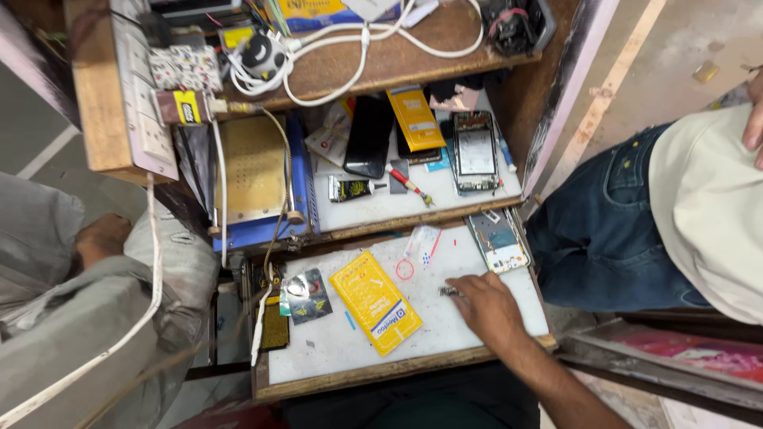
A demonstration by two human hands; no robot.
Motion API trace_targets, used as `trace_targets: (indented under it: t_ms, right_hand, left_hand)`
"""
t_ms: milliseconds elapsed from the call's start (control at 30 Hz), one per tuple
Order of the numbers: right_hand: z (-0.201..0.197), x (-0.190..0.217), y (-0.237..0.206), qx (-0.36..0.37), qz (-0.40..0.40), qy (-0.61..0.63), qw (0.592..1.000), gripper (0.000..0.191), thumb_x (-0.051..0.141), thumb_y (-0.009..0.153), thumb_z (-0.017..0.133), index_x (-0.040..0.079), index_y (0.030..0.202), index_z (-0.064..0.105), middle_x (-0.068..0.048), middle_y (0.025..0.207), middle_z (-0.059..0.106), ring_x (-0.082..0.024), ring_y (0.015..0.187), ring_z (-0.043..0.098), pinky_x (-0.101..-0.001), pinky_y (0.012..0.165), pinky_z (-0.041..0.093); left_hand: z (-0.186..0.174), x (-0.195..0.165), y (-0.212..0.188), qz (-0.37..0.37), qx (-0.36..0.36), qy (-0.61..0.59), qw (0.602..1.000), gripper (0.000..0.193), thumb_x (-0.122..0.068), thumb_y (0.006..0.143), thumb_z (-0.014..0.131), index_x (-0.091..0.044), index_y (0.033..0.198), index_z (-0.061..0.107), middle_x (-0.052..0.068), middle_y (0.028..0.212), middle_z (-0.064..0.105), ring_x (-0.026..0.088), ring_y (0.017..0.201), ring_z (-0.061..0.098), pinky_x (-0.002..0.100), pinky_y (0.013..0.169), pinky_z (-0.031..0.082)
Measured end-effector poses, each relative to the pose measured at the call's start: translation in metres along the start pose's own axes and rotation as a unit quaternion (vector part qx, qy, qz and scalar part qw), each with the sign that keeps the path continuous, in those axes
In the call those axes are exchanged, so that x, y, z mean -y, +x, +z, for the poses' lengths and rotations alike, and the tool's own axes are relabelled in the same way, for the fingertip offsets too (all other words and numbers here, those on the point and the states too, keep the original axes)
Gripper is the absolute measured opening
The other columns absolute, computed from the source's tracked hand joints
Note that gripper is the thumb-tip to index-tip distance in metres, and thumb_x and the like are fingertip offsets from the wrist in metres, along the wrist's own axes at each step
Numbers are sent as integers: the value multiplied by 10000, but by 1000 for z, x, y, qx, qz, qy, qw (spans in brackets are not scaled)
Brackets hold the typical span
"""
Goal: The person cleans the back of a disassembled smartphone with a cloth, then picks up a separate smartphone to scan a QR code and interact with an app. The person then places a green back cover onto the disassembled phone and continues to operate the second smartphone while handling a small metal component.
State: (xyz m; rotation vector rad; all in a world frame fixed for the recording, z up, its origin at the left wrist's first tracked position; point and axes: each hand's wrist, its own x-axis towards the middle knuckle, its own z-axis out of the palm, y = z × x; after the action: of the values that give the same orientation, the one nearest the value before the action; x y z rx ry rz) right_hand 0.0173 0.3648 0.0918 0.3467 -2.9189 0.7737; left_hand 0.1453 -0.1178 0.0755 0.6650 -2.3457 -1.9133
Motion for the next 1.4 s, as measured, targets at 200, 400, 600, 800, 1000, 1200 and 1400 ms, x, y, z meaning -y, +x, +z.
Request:
trace_targets:
  t_ms: [200, 400, 600, 800, 1000, 1200, 1400]
  right_hand:
    - [-11, -7, 4, -40, 54, -23, 997, 217, 163, 881, 725, 128, 1091, 768, -57, 966, 757, -285, 884, 642, -393, 794, 537]
    - [-9, 15, -1, -13, 51, 105, 993, 206, 152, 897, 709, 109, 1091, 761, -76, 985, 761, -225, 859, 672, -332, 791, 545]
    - [15, 46, -14, 163, 153, 352, 909, 273, 197, 963, 654, 92, 1201, 739, -18, 979, 783, -102, 812, 662, -257, 723, 540]
    - [44, 54, 3, 173, 152, 561, 795, 336, 157, 969, 635, 21, 1277, 637, -12, 1100, 725, -71, 942, 649, -242, 768, 549]
    - [52, 53, 7, 185, 150, 558, 795, 274, 89, 961, 705, -39, 1203, 678, -63, 1033, 725, -90, 939, 660, -270, 831, 569]
    - [49, 61, 5, 191, 153, 586, 772, 269, 87, 963, 693, -35, 1202, 670, -65, 1054, 721, -94, 966, 662, -270, 852, 569]
    - [44, 67, 0, 237, 134, 569, 776, 301, 132, 1008, 638, 6, 1281, 620, -49, 1096, 710, -72, 1003, 631, -247, 859, 537]
  left_hand:
    - [12, -21, -14, 2, -4, 27, 1000, 458, -42, 819, 740, 57, 1245, 605, 177, 1051, 739, 215, 970, 710, 376, 897, 553]
    - [47, -62, -23, 63, 54, -83, 993, 462, -32, 817, 735, 55, 1253, 610, 172, 1055, 734, 208, 962, 709, 369, 884, 561]
    - [177, -81, 2, -38, 160, -190, 968, 294, -136, 911, 687, 1, 1165, 629, 84, 981, 723, 139, 852, 673, 303, 764, 562]
    - [220, -78, 5, 42, 230, -178, 956, 210, -105, 974, 688, 4, 1138, 615, 42, 998, 706, 87, 903, 643, 252, 804, 540]
    - [228, -74, -3, 62, 213, -133, 966, 185, -93, 965, 700, 2, 1107, 629, 38, 948, 707, 76, 872, 633, 250, 776, 538]
    - [223, -73, -10, 56, 203, -136, 968, 194, -102, 973, 697, 0, 1122, 626, 39, 967, 712, 78, 894, 637, 253, 799, 541]
    - [224, -74, -7, 11, 122, -285, 951, 186, -78, 978, 685, -1, 1111, 579, 50, 994, 692, 96, 896, 639, 262, 816, 532]
